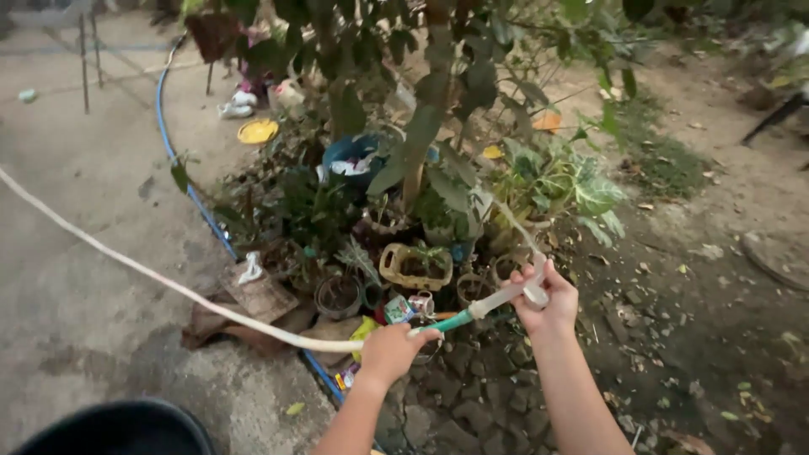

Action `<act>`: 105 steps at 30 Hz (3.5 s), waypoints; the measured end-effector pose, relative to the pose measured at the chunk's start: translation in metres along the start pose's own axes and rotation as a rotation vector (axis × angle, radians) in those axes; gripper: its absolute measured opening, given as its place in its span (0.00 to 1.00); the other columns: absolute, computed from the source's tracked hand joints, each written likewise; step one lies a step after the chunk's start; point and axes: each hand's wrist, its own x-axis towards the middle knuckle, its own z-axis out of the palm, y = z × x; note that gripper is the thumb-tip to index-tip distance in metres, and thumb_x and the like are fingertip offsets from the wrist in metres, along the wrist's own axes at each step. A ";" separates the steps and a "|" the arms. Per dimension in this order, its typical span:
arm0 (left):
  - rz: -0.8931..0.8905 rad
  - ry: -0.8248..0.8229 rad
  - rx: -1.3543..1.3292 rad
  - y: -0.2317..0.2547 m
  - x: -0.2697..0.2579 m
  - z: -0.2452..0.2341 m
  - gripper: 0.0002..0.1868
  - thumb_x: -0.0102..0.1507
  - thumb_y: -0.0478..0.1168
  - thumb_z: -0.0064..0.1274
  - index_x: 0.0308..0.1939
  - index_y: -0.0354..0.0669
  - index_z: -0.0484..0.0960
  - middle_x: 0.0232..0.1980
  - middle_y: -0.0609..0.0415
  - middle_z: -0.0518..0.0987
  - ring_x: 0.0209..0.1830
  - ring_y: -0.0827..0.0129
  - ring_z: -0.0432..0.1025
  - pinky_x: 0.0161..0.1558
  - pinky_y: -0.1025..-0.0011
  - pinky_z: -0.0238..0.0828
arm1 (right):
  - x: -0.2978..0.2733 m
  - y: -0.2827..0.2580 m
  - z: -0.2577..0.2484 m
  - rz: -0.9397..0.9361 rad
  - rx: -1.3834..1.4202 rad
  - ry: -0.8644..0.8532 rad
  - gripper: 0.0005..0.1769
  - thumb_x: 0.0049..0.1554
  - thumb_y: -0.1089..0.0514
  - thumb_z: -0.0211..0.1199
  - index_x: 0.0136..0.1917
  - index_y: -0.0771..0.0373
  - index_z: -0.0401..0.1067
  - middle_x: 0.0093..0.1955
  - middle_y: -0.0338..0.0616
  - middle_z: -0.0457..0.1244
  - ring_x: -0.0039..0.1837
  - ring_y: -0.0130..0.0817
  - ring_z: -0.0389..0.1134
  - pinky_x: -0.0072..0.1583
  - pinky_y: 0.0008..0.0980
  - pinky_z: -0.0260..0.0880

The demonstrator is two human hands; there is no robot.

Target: Watering various potted and ground plants using a watering wand attached to a hose in an outdoor garden area.

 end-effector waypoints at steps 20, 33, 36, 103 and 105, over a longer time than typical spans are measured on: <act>-0.133 -0.151 0.055 -0.073 0.002 0.044 0.37 0.67 0.80 0.28 0.24 0.56 0.64 0.24 0.61 0.67 0.23 0.68 0.65 0.32 0.67 0.61 | 0.013 0.068 -0.037 0.201 0.055 0.082 0.07 0.67 0.53 0.47 0.58 0.53 0.58 0.33 0.42 0.58 0.35 0.42 0.58 0.44 0.45 0.58; -0.346 -0.167 0.126 -0.049 0.010 0.113 0.41 0.64 0.83 0.27 0.31 0.55 0.76 0.33 0.59 0.77 0.37 0.65 0.75 0.42 0.66 0.69 | 0.038 0.059 -0.097 0.384 0.025 0.216 0.06 0.67 0.54 0.50 0.49 0.57 0.61 0.33 0.45 0.58 0.35 0.40 0.56 0.47 0.41 0.57; -0.259 -0.048 0.192 -0.012 0.015 0.120 0.40 0.66 0.81 0.26 0.24 0.54 0.70 0.27 0.59 0.73 0.32 0.60 0.72 0.51 0.60 0.65 | 0.075 0.035 -0.131 0.396 0.089 0.128 0.06 0.62 0.53 0.53 0.42 0.53 0.64 0.33 0.41 0.59 0.34 0.38 0.57 0.43 0.40 0.59; -0.038 -0.401 -0.074 0.077 0.048 0.218 0.36 0.70 0.78 0.34 0.28 0.54 0.65 0.32 0.56 0.69 0.34 0.60 0.68 0.51 0.63 0.63 | 0.012 -0.121 -0.219 0.079 -0.064 0.359 0.07 0.67 0.52 0.50 0.57 0.51 0.60 0.35 0.40 0.58 0.35 0.41 0.57 0.45 0.45 0.57; -0.031 -0.385 -0.033 0.080 0.046 0.218 0.36 0.70 0.78 0.33 0.28 0.54 0.66 0.34 0.55 0.72 0.38 0.58 0.70 0.52 0.60 0.63 | 0.013 -0.121 -0.220 0.074 -0.067 0.360 0.06 0.67 0.53 0.48 0.58 0.50 0.57 0.34 0.41 0.57 0.35 0.41 0.57 0.44 0.45 0.57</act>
